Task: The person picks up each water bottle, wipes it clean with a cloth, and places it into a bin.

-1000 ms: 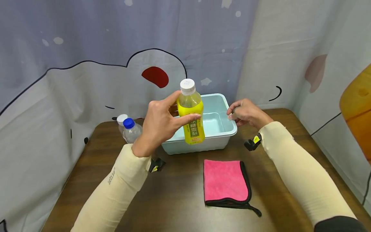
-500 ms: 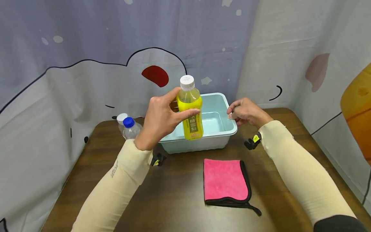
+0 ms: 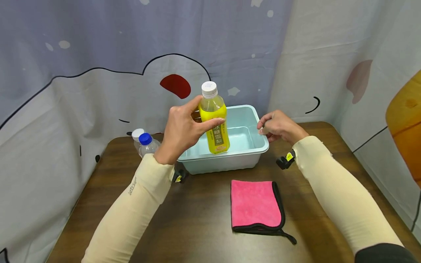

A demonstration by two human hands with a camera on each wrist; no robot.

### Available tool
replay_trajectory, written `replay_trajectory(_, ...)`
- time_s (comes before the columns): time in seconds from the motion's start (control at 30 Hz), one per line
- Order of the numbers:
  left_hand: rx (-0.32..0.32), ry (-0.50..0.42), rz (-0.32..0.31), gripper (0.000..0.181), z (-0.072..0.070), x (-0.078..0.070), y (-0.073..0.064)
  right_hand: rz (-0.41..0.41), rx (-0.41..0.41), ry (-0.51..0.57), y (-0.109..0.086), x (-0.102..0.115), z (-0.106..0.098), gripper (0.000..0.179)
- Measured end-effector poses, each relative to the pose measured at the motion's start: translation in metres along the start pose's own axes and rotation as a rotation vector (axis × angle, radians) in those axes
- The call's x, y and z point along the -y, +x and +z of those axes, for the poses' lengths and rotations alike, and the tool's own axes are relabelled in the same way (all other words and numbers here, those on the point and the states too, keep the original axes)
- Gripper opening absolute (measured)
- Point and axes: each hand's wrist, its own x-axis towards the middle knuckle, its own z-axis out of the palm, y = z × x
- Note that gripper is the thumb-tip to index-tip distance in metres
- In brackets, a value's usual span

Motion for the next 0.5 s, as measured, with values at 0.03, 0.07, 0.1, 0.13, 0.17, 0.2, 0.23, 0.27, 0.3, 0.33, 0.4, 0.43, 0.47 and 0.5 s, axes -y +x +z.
replay_trajectory(0.03,0.001,0.005,-0.001,0.051,0.0,0.0002,0.0005,0.0,0.001,0.001,-0.0001,-0.0001,0.0001,0.027)
replay_trajectory(0.07,0.001,0.008,0.0,0.052,0.0,0.0006,0.0009,0.0,0.001,0.002,-0.0003,-0.0002,0.0002,0.027)
replay_trajectory(0.1,0.001,0.009,0.001,0.052,0.0,0.0009,0.0015,-0.001,0.001,0.003,-0.0005,-0.0002,0.0004,0.027)
replay_trajectory(0.13,0.001,0.01,0.002,0.052,-0.0002,0.0009,0.0018,0.0,0.002,0.004,-0.0006,-0.0003,0.0006,0.027)
replay_trajectory(0.17,0.003,0.012,0.002,0.052,-0.0004,0.0011,0.0023,-0.001,0.002,0.005,-0.0006,-0.0003,0.0009,0.026)
replay_trajectory(0.2,0.003,0.012,0.002,0.052,-0.0005,0.0015,0.0026,0.0,0.002,0.005,-0.0007,-0.0002,0.0011,0.026)
replay_trajectory(0.23,0.004,0.011,0.002,0.052,-0.0005,0.0019,0.0031,0.0,0.001,0.005,-0.0007,-0.0002,0.0014,0.026)
replay_trajectory(0.27,0.005,0.011,0.001,0.052,-0.0006,0.0021,0.0034,0.001,0.0,0.004,-0.0008,-0.0001,0.0018,0.026)
replay_trajectory(0.3,0.006,0.012,0.0,0.053,-0.0007,0.0024,0.0039,0.002,0.0,0.004,-0.0008,0.0001,0.0021,0.026)
replay_trajectory(0.33,0.006,0.014,-0.001,0.053,-0.0009,0.0027,0.0044,0.002,0.001,0.004,-0.0008,0.0002,0.0023,0.026)
replay_trajectory(0.4,0.006,0.016,-0.005,0.053,-0.0006,0.0038,0.0053,0.003,0.001,0.003,-0.0006,0.0003,0.0029,0.025)
replay_trajectory(0.43,0.004,0.019,-0.006,0.053,-0.0005,0.0043,0.0059,0.004,0.001,0.003,-0.0005,0.0004,0.0031,0.025)
replay_trajectory(0.47,0.003,0.023,-0.007,0.053,-0.0004,0.005,0.0064,0.005,0.001,0.004,-0.0004,0.0003,0.0034,0.025)
replay_trajectory(0.5,0.001,0.026,-0.008,0.053,-0.0002,0.0057,0.0069,0.005,0.002,0.006,-0.0002,0.0004,0.0037,0.025)
